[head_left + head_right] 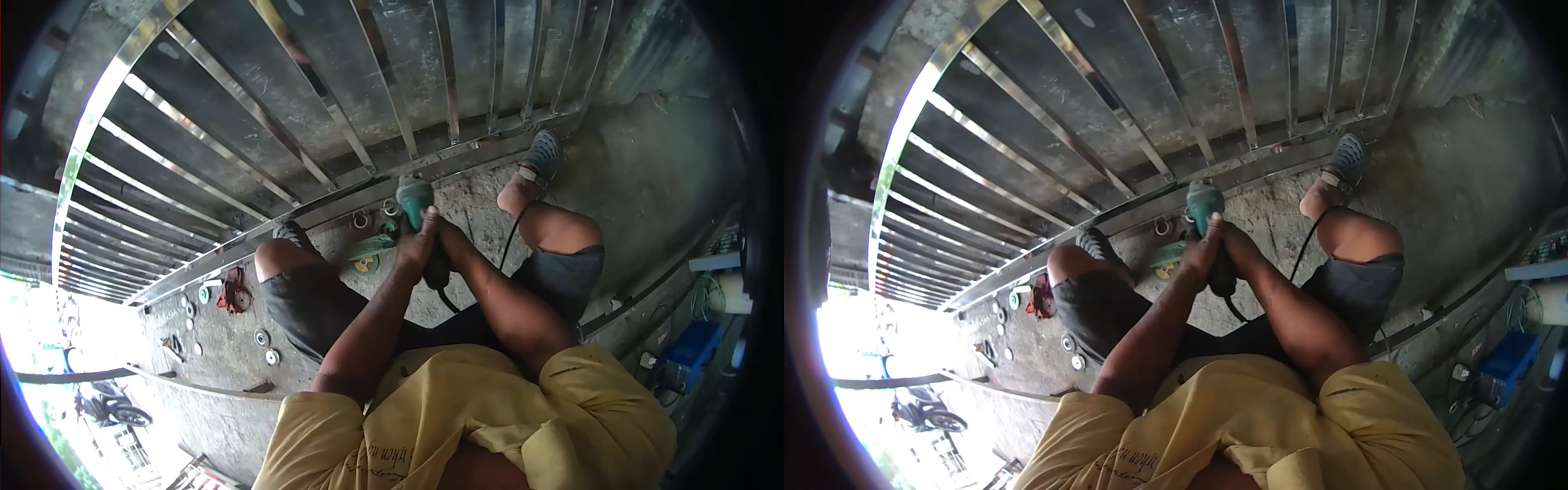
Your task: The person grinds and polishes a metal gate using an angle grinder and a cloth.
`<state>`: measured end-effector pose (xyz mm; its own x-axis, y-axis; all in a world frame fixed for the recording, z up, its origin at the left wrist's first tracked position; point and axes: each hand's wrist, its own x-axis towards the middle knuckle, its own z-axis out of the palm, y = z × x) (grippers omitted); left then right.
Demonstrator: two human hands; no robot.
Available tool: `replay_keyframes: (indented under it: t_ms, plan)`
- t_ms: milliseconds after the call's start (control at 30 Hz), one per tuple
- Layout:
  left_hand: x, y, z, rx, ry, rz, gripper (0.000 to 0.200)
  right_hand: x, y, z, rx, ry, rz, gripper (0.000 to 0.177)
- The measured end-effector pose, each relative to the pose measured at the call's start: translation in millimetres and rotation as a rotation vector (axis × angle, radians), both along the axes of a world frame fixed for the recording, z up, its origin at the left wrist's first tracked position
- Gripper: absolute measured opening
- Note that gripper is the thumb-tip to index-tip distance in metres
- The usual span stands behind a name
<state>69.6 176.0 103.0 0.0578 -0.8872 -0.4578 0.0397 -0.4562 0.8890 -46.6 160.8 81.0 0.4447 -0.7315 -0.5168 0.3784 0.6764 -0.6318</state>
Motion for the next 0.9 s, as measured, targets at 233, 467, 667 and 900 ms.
replay_keyframes:
  t_ms: [233, 467, 667, 900]
  plan:
    - [-5.0, 24.3, 14.8, -0.041, 0.108, -0.101, 0.107, -13.2, -11.0, -13.1, -0.107, 0.055, 0.047, 0.072]
    - [4.3, 59.6, -42.7, 0.01, -0.249, -0.241, 0.099, 15.7, -22.3, -51.6, 0.072, 0.374, 0.136, 0.075]
    - [32.8, 73.0, -53.2, 0.001, -0.533, -0.242, 0.106, 65.7, -22.6, -65.7, -0.295, 0.465, 0.063, 0.067]
    - [112.3, 30.2, 82.2, -0.674, -0.891, -0.339, 0.078, 71.8, -35.8, -50.5, -0.267, 0.585, 0.128, 0.093]
